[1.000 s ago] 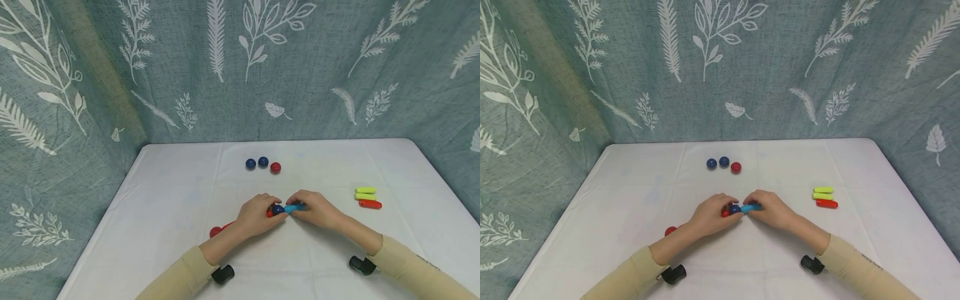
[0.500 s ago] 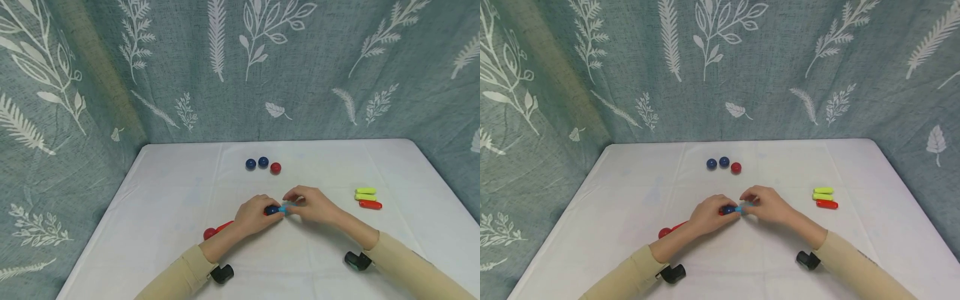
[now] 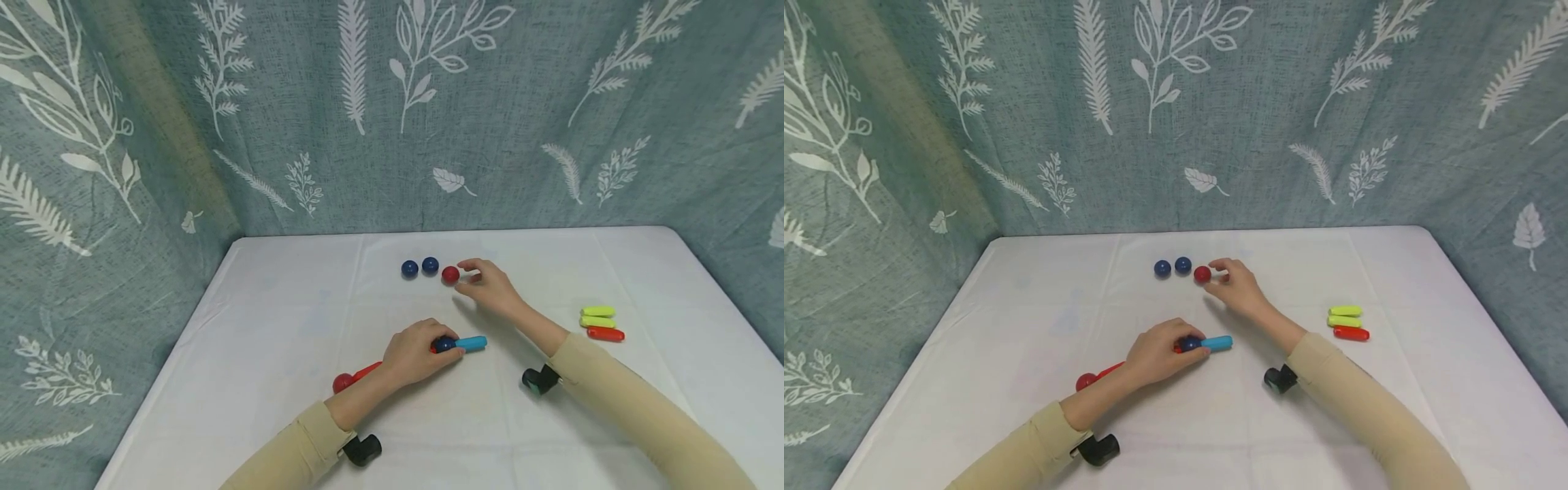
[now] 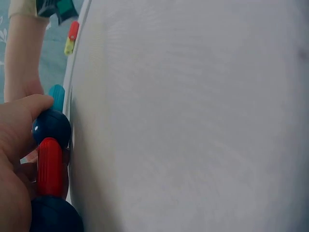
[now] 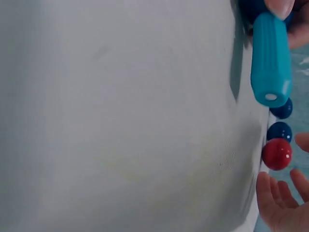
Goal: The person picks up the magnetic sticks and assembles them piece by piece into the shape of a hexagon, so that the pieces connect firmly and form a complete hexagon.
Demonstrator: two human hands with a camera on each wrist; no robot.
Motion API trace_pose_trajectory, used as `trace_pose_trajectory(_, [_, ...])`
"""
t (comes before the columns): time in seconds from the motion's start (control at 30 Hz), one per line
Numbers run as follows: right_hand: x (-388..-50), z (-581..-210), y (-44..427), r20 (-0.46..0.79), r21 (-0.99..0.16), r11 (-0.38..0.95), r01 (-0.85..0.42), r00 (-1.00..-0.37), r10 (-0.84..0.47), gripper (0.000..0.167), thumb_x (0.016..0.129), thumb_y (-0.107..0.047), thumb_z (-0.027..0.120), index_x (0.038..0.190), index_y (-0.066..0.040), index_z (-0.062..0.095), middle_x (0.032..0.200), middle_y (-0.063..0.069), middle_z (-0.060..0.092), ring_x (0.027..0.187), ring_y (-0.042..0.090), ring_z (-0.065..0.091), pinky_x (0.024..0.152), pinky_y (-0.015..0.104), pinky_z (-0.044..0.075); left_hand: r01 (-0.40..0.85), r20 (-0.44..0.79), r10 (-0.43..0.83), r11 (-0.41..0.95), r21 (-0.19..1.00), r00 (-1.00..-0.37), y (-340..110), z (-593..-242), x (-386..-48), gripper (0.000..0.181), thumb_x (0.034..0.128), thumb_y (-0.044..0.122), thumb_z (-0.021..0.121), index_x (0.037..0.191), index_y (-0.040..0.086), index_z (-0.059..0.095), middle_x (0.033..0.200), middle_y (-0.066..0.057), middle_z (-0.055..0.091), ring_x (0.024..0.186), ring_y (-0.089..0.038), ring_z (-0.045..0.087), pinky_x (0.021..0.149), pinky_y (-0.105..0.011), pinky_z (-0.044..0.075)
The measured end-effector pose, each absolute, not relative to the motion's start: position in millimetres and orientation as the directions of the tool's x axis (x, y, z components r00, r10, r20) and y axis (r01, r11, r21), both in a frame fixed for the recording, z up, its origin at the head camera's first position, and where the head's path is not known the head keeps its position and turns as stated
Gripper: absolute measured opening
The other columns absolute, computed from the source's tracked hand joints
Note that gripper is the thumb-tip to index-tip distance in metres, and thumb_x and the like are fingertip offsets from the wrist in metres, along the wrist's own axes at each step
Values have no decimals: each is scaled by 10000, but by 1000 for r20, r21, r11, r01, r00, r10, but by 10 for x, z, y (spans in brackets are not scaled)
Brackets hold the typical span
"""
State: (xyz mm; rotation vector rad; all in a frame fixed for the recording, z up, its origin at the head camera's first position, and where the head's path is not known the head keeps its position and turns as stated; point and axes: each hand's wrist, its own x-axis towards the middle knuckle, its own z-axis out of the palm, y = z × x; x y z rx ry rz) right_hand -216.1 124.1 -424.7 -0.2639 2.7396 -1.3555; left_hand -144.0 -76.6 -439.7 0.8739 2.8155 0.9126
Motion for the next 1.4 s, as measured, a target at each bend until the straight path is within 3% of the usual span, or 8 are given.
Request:
trace_pose_trajectory(0.13, [-2266,-4264,1189,20,-778,612,-144,-979,-204,496,918,-186,680,1362,-37,517,1344,239,479,1133,385,548,928,504,461,502,114,536,665,554,-836,-757,-4396,-1436,262,881,405,705,1061,217,734,978,50,651,830,-82,571,670,-199,452])
trace_pose_trajectory(0.33, [-2328,-4316,1154,76,-743,628,-231,-962,-262,412,901,-139,691,1284,-27,592,1299,246,500,1117,388,550,925,503,456,512,115,546,663,547,-830,-737,-4398,-1428,256,886,410,697,1063,228,735,984,51,647,828,-77,571,659,-196,447])
trace_pose_trajectory(0.7, [-2170,-4351,1254,74,-690,669,-276,-946,-314,247,871,-69,703,1115,-47,669,1136,180,615,1011,312,601,835,418,516,508,115,539,671,540,-835,-744,-4401,-1431,256,881,417,700,1055,232,736,988,54,650,823,-71,573,645,-197,438])
trace_pose_trajectory(1.1, [-1844,-4362,1495,35,-736,625,-260,-937,-349,359,869,-79,717,1204,1,619,1166,174,635,1027,334,644,842,400,540,495,121,520,679,543,-846,-794,-4414,-1422,246,877,399,708,1029,207,735,956,56,648,806,-72,572,620,-189,435])
trace_pose_trajectory(1.4, [-1598,-4364,1662,-49,-766,608,-209,-924,-380,375,870,-150,727,1229,-82,644,1204,117,648,1047,303,643,848,400,536,468,125,481,704,534,-868,-904,-4432,-1481,225,869,378,717,1017,210,735,926,73,648,769,-66,553,602,-200,439])
